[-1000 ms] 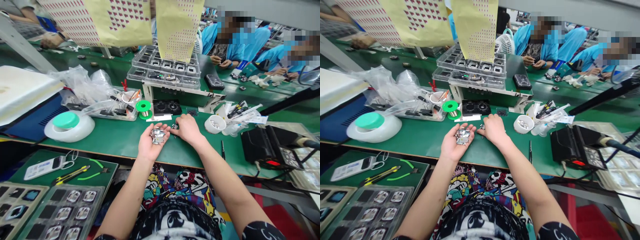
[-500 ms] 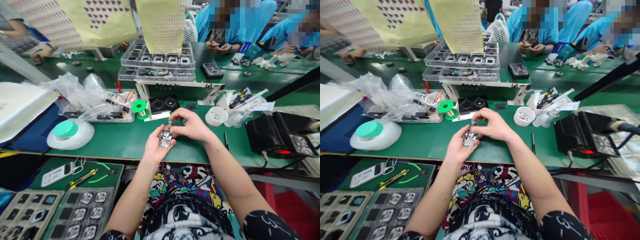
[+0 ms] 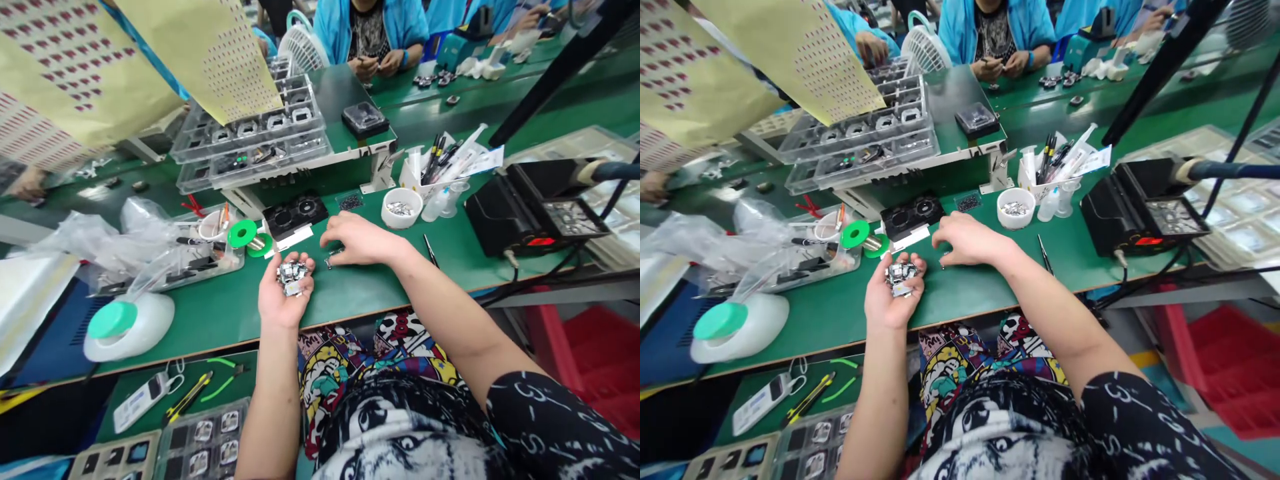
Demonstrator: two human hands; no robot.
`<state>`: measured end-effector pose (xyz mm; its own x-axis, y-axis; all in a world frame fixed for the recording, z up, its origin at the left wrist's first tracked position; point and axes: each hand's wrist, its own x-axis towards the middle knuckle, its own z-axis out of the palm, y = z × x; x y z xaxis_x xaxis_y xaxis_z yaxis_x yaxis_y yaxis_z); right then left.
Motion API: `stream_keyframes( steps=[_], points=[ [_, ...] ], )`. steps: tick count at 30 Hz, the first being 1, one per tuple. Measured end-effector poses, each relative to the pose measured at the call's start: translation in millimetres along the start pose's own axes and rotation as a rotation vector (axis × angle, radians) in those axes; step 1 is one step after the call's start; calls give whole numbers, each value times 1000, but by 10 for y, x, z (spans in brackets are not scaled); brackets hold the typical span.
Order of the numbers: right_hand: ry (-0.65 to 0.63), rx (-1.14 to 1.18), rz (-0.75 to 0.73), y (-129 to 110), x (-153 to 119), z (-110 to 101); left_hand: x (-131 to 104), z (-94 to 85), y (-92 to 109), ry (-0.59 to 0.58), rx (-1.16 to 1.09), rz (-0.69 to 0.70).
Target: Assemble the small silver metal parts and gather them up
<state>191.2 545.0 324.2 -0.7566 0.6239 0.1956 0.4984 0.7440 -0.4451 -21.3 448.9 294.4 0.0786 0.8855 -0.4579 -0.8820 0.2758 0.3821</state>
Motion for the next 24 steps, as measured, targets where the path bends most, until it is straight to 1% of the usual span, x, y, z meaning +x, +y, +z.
stream_keyframes(
  steps=[2,5,9,13,18,20,22,24],
  points=[
    [-67,-131,9,6,-13,60,11,-14,6,17,2,-4],
    [-111,-176,21,13,0,149,12,-15,-11,24,2,-8],
    [-89,-136,22,44,41,212,5,-17,-25,15,-1,15],
    [-66,-141,35,26,73,256,7,-10,-24,18,20,1],
    [-88,-124,36,49,110,303,13,-2,-29,1,45,17],
    [-49,-77,31,71,123,278,22,0,-38,-26,45,22],
    [51,14,35,57,138,217,37,20,-62,-45,27,21],
    [165,119,56,-7,147,145,64,66,-109,-44,-19,11]
  ],
)
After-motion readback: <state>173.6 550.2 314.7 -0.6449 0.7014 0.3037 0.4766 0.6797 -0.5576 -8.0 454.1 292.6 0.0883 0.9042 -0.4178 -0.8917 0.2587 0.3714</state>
